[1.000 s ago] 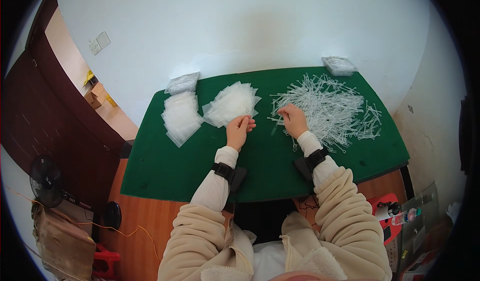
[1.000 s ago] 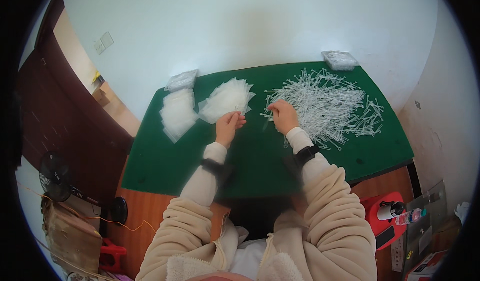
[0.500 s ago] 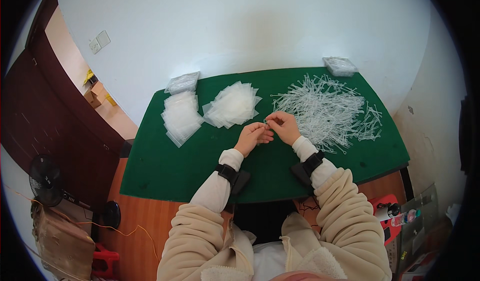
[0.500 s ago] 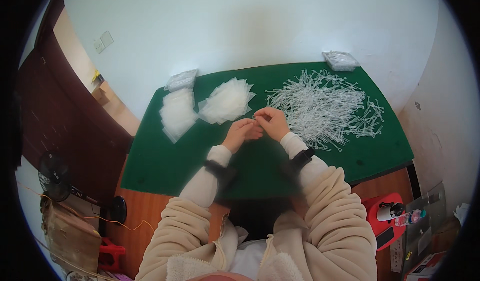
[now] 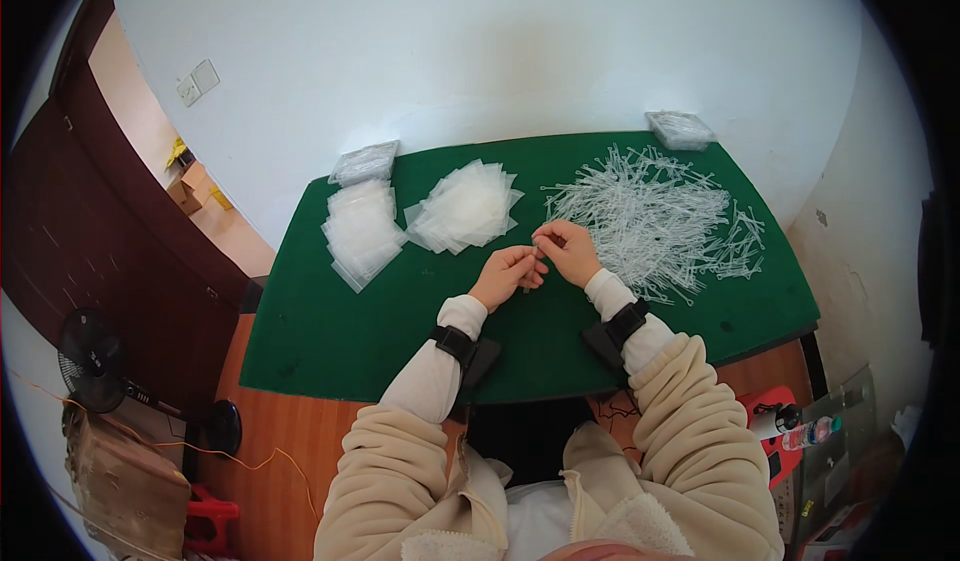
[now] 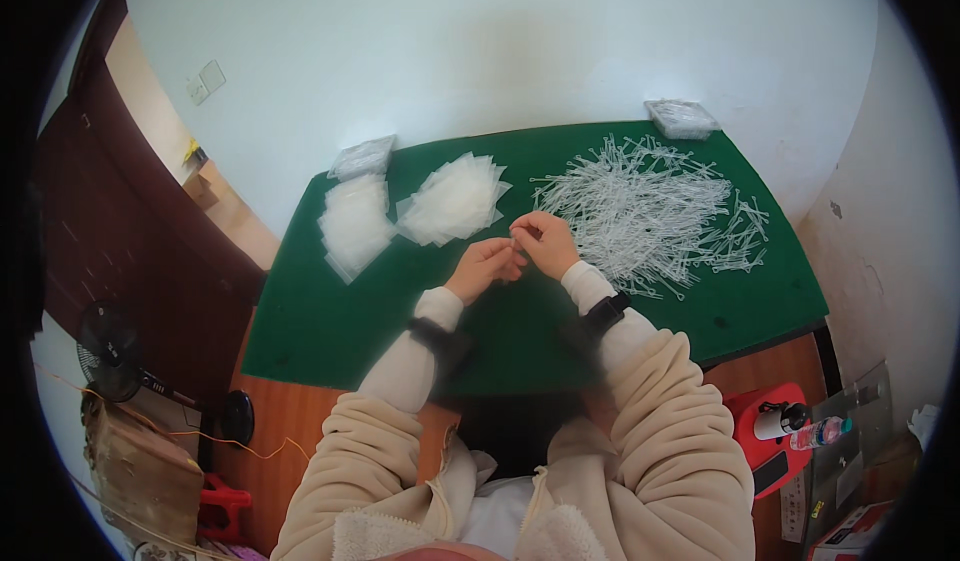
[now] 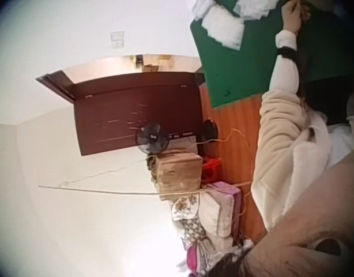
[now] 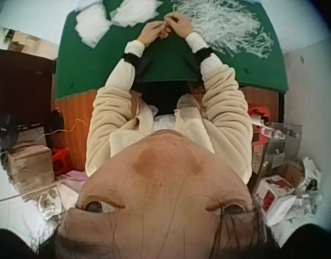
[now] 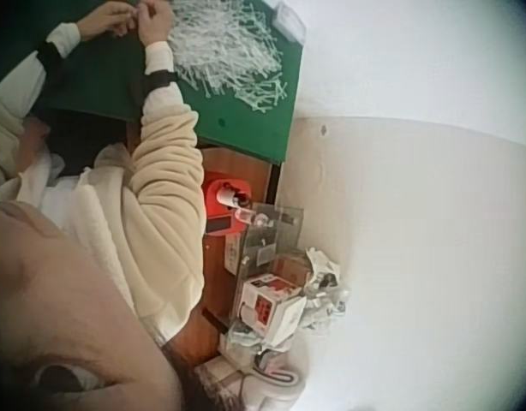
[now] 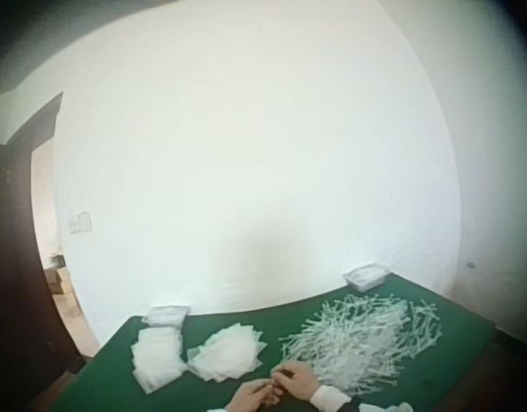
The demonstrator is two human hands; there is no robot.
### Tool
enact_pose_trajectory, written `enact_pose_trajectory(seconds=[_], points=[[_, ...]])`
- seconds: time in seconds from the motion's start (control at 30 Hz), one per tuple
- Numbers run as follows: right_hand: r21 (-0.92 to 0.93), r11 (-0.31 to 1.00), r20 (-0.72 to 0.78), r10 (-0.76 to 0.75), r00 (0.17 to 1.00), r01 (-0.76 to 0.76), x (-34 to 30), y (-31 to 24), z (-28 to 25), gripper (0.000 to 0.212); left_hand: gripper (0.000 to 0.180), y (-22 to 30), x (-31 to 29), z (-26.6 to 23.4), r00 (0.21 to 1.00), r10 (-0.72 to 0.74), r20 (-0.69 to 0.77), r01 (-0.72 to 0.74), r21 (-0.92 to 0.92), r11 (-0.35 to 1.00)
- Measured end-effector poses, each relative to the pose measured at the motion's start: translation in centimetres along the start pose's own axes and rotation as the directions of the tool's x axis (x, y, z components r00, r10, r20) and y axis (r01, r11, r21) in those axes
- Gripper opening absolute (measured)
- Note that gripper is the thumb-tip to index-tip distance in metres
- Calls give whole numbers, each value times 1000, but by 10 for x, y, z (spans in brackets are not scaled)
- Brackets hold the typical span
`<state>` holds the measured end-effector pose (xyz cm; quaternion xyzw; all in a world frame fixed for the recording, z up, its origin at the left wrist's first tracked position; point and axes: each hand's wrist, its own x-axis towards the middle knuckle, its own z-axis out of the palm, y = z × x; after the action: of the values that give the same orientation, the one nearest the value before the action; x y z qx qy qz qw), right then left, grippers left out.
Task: Manually placing thin shredded plastic strips into small clear plastic bags.
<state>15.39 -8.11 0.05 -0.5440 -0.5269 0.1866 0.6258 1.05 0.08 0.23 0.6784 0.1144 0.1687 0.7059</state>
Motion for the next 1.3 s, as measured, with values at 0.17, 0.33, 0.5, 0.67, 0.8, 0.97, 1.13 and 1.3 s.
enact_pose_trajectory(seconds=[0.17,0.33,0.5,0.67,0.8,0.97,1.13,1.3], points=[[-64,998,29,5,1000,-4,1,-4,-2,11,23,-3,1,-2,999,-39,23,41,-76,996],[-478,872,-124,-186,975,105,2,0,-8,13,21,-5,5,-7,995,-63,-80,48,-181,982],[-935,354,6,-16,1000,11,-5,-2,-14,15,21,-8,6,-12,925,23,-379,-72,-118,990],[-930,367,37,70,997,9,-2,4,-15,8,21,-7,7,-6,914,50,-402,-91,-82,992],[-942,334,42,86,995,11,-1,7,-14,5,21,-7,7,-6,916,51,-399,-84,-67,994],[-937,345,48,-17,999,51,-5,9,-12,6,21,-7,6,-8,894,41,-446,-79,-68,995],[-943,322,118,84,989,85,-4,0,-15,7,22,-12,9,-14,855,123,-504,-143,-1,990],[-958,272,135,165,977,87,-2,-2,-15,8,22,-14,11,-14,851,120,-512,-153,-24,988]])
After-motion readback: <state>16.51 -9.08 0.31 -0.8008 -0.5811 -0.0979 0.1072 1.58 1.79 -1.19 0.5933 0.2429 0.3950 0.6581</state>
